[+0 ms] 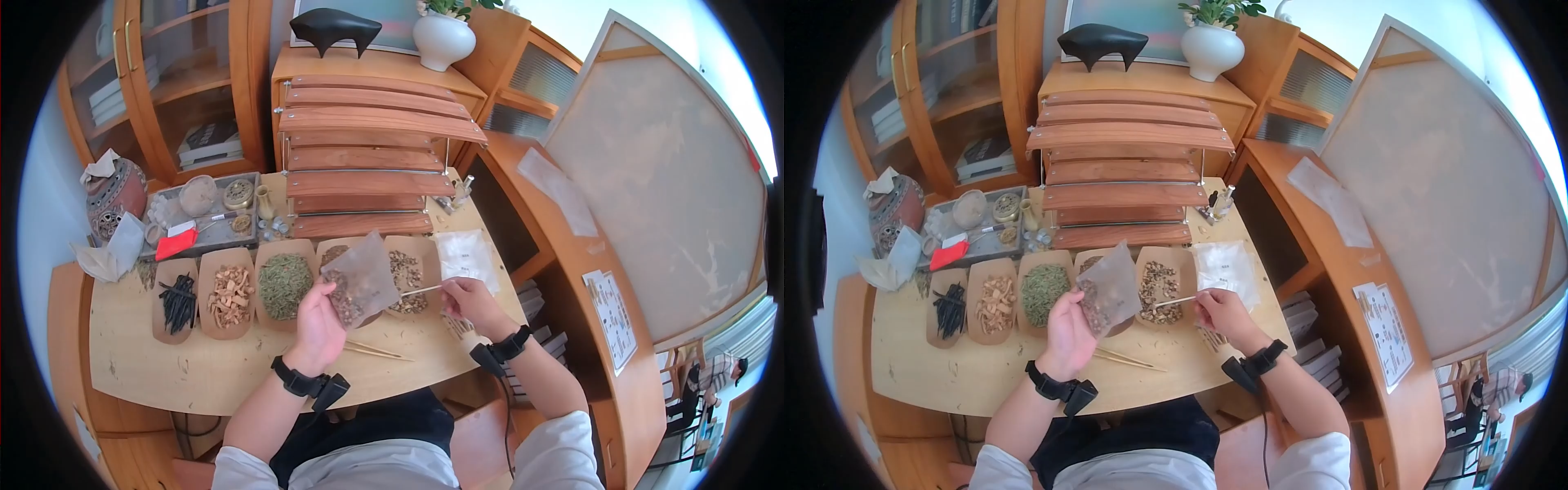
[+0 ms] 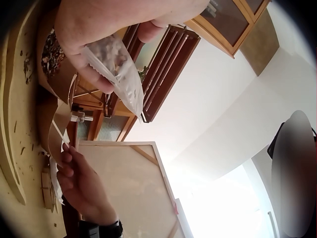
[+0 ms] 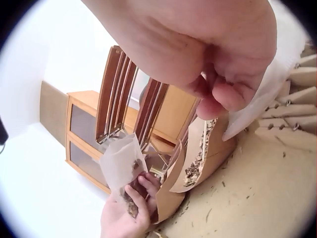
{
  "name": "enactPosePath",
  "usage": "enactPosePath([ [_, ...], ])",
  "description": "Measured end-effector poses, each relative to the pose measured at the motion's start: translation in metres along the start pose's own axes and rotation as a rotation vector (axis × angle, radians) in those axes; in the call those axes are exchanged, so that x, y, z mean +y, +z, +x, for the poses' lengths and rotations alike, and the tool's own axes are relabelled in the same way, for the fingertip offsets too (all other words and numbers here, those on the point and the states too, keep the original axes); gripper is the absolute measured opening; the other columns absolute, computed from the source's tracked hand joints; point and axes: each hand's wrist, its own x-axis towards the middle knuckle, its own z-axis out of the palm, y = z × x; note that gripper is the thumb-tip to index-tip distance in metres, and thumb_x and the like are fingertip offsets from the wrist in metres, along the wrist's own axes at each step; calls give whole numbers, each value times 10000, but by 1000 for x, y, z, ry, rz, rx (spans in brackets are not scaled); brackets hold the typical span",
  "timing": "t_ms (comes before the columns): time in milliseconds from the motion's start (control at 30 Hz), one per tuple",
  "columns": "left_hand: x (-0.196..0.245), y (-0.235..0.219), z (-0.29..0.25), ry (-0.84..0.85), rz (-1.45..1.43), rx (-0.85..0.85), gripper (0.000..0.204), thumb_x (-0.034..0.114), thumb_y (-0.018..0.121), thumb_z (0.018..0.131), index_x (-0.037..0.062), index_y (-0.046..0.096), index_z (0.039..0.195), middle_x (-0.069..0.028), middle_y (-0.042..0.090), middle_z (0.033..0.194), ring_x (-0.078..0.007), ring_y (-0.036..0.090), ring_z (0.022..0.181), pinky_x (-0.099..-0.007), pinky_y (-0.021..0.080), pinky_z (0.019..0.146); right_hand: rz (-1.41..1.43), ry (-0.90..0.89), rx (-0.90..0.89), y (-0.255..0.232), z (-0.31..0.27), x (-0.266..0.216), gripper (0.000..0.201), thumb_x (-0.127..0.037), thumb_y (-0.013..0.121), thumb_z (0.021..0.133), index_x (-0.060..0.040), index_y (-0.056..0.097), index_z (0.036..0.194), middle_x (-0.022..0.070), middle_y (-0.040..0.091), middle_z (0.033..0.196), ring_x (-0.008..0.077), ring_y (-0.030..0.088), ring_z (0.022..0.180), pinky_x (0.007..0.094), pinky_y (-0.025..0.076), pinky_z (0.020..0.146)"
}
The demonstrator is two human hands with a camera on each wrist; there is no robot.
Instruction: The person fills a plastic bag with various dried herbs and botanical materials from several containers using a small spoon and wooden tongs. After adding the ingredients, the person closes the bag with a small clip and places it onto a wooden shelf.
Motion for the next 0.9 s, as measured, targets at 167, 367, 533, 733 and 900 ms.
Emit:
enactPosePath([
  [167,-1,-3,2,9,-3,-4,491,219,472,936,77,450,1405,-97,552,1388,-262,535,1298,-466,412,1118,162,81,-26,-4,4,3,203,-187,523,1040,-35,642,976,-14,578,789,80,546,636,223,459,555],
  [367,1,1,-1,5,4,-3,491,216,470,936,76,449,1407,-95,549,1393,-262,536,1297,-464,412,1119,274,48,-36,-14,-1,-11,192,-162,522,1035,-19,641,991,-10,568,809,81,533,659,225,444,577],
  [533,-1,-2,0,7,3,-1,501,218,471,931,76,445,1411,-97,551,1391,-264,538,1294,-470,415,1114,316,-61,-37,-14,-15,-51,191,-164,545,1027,-8,655,1013,-22,574,836,70,519,666,209,405,575],
  [733,0,2,-1,3,0,-24,508,214,462,937,57,433,1419,-112,550,1392,-271,539,1294,-466,417,1112,130,-196,-57,12,-29,-75,221,-190,526,1049,-12,649,1001,-8,584,825,77,537,613,226,415,534],
  [900,3,3,-4,1,-25,-23,507,208,459,950,20,435,1421,-122,547,1399,-277,529,1306,-452,414,1117,57,-338,116,15,-44,-75,252,-182,529,1046,29,665,1050,27,608,817,94,579,618,238,432,517],
])
